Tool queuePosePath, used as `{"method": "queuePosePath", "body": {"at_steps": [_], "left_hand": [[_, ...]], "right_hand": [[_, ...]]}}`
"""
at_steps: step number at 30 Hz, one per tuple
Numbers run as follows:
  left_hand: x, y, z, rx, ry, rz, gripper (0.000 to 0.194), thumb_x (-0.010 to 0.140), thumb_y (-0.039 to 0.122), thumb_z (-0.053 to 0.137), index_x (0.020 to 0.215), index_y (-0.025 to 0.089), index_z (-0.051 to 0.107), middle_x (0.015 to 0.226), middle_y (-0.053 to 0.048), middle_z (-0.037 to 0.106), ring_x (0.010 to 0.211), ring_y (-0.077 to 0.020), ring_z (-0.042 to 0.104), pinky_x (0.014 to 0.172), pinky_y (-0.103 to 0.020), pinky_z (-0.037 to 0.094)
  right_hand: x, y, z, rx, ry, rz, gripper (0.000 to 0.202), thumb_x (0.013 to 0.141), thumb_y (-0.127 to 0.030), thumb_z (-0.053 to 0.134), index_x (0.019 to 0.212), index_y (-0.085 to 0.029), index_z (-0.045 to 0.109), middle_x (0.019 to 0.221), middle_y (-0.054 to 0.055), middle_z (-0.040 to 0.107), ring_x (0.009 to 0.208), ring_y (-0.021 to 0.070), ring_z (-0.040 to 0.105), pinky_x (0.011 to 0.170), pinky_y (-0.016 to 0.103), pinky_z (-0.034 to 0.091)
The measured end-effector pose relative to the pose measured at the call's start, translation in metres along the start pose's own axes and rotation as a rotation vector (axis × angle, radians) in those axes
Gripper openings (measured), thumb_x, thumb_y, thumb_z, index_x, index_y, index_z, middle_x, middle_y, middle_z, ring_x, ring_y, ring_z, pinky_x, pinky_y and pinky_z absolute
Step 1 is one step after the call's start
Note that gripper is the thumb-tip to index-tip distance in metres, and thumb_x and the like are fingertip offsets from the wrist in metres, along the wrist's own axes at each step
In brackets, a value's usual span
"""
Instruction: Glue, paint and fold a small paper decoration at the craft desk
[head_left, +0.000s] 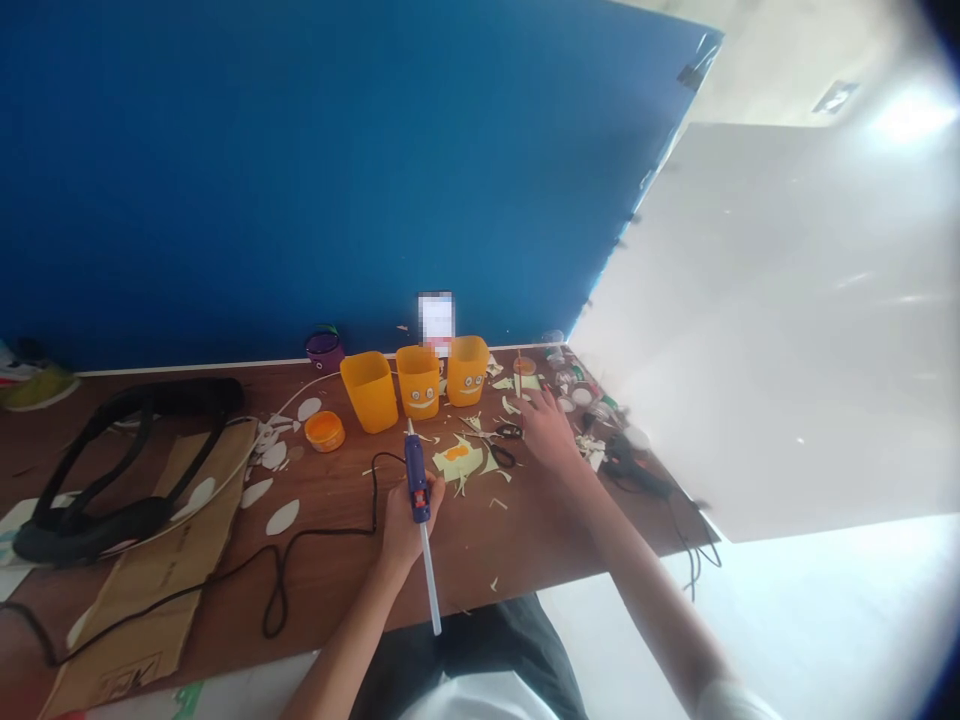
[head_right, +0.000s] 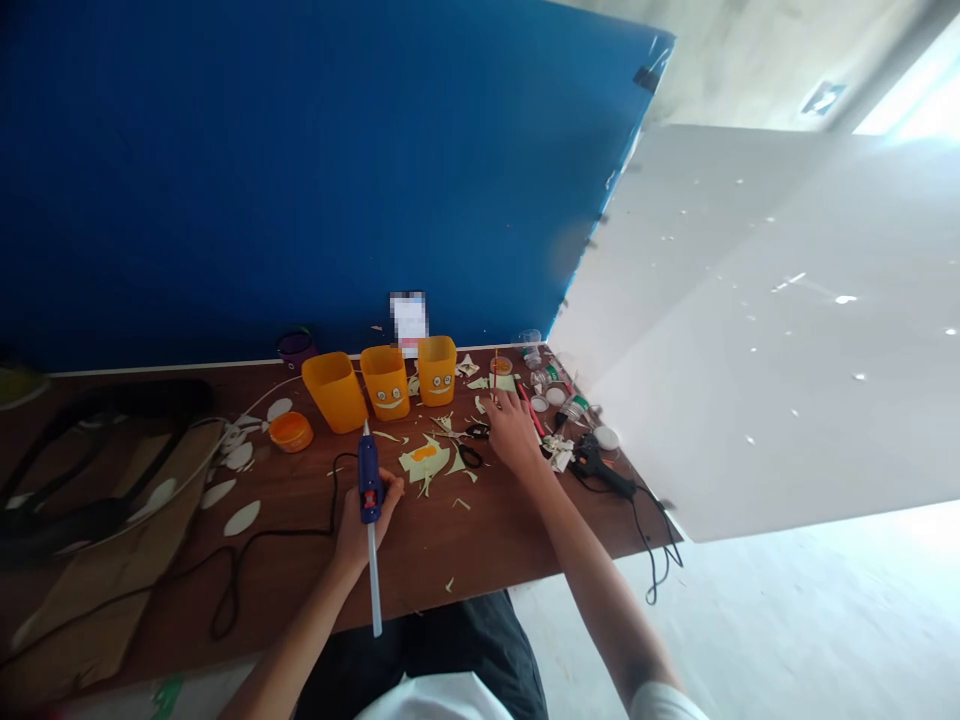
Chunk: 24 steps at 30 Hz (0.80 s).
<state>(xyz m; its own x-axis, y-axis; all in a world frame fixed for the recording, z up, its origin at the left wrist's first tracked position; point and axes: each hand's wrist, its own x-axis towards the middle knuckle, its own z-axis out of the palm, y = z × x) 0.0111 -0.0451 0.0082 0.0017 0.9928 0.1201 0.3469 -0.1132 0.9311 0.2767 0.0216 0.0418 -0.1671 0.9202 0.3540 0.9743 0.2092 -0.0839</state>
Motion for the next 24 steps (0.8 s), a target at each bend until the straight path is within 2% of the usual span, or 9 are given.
{"method": "queuePosePath", "body": {"at_steps": [2,4,7,9,12,15,18,22,24], "left_hand": [[-0.001,0.003,0.001,-0.005,-0.007,-0.022,0.03,0.084,0.041,0.061,0.067,0.017,0.057,0.061,0.0,0.06,0.059,-0.0152,0.057,0.061,-0.026,0.043],[-0.004,0.009,0.003,-0.018,-0.022,-0.045,0.028,0.084,0.041,0.061,0.068,0.018,0.055,0.063,-0.001,0.06,0.06,-0.0155,0.057,0.06,-0.026,0.042],[-0.012,0.024,0.008,-0.015,-0.078,-0.057,0.018,0.084,0.036,0.059,0.083,0.018,0.058,0.077,-0.004,0.067,0.074,-0.0205,0.064,0.067,-0.028,0.046],[-0.02,0.037,0.012,0.01,-0.141,-0.083,0.02,0.082,0.032,0.061,0.096,0.019,0.056,0.089,-0.007,0.069,0.087,-0.0245,0.066,0.074,-0.031,0.048],[-0.032,0.056,0.016,-0.025,-0.263,-0.113,0.032,0.082,0.025,0.06,0.111,0.018,0.047,0.11,-0.013,0.066,0.102,-0.0267,0.064,0.083,-0.036,0.049],[-0.042,0.068,0.019,-0.137,-0.368,-0.066,0.039,0.084,0.022,0.059,0.119,0.02,0.041,0.128,-0.015,0.058,0.117,-0.0253,0.058,0.096,-0.038,0.046],[-0.049,0.07,0.025,-0.18,-0.406,-0.024,0.041,0.087,0.023,0.057,0.123,0.02,0.038,0.132,-0.014,0.055,0.122,-0.0244,0.055,0.102,-0.039,0.044],[-0.06,0.063,0.031,-0.049,-0.469,0.105,0.049,0.091,0.031,0.053,0.137,0.02,0.036,0.132,-0.015,0.055,0.122,-0.0253,0.054,0.101,-0.04,0.045],[-0.063,0.058,0.028,0.146,-0.412,0.23,0.048,0.091,0.034,0.054,0.135,0.019,0.043,0.131,-0.016,0.055,0.125,-0.0287,0.05,0.104,-0.045,0.041]], "right_hand": [[-0.022,-0.023,-0.007,0.255,0.035,-0.06,0.045,0.083,0.0,0.039,0.119,-0.018,0.061,0.129,0.012,0.056,0.119,0.0277,0.048,0.1,0.042,0.038],[-0.043,-0.046,-0.015,0.534,0.01,-0.105,0.039,0.086,-0.003,0.039,0.114,-0.02,0.063,0.121,0.011,0.061,0.114,0.025,0.053,0.098,0.04,0.041],[-0.066,-0.073,-0.027,0.909,-0.151,-0.175,0.031,0.092,-0.017,0.047,0.12,-0.022,0.061,0.124,0.009,0.061,0.117,0.0234,0.054,0.101,0.038,0.042],[-0.075,-0.083,-0.033,1.07,-0.266,-0.178,0.04,0.09,-0.029,0.058,0.13,-0.023,0.056,0.131,0.01,0.058,0.122,0.0256,0.052,0.103,0.039,0.042],[-0.083,-0.091,-0.035,1.189,-0.333,0.023,0.051,0.082,-0.042,0.07,0.127,-0.021,0.058,0.128,0.01,0.061,0.119,0.0288,0.054,0.101,0.041,0.043],[-0.088,-0.098,-0.032,1.389,-0.344,0.294,0.045,0.079,-0.047,0.071,0.113,-0.019,0.064,0.113,0.009,0.067,0.108,0.0269,0.06,0.095,0.04,0.047],[-0.089,-0.106,-0.032,1.595,-0.304,0.447,0.038,0.078,-0.046,0.071,0.104,-0.018,0.066,0.101,0.006,0.07,0.098,0.0236,0.064,0.091,0.037,0.049],[-0.087,-0.108,-0.038,1.667,-0.205,0.494,0.034,0.077,-0.043,0.072,0.101,-0.02,0.067,0.098,0.006,0.071,0.09,0.0219,0.065,0.081,0.033,0.051],[-0.086,-0.105,-0.041,1.701,-0.217,0.445,0.031,0.079,-0.041,0.07,0.101,-0.02,0.067,0.093,0.005,0.071,0.086,0.0209,0.065,0.08,0.034,0.05]]}}
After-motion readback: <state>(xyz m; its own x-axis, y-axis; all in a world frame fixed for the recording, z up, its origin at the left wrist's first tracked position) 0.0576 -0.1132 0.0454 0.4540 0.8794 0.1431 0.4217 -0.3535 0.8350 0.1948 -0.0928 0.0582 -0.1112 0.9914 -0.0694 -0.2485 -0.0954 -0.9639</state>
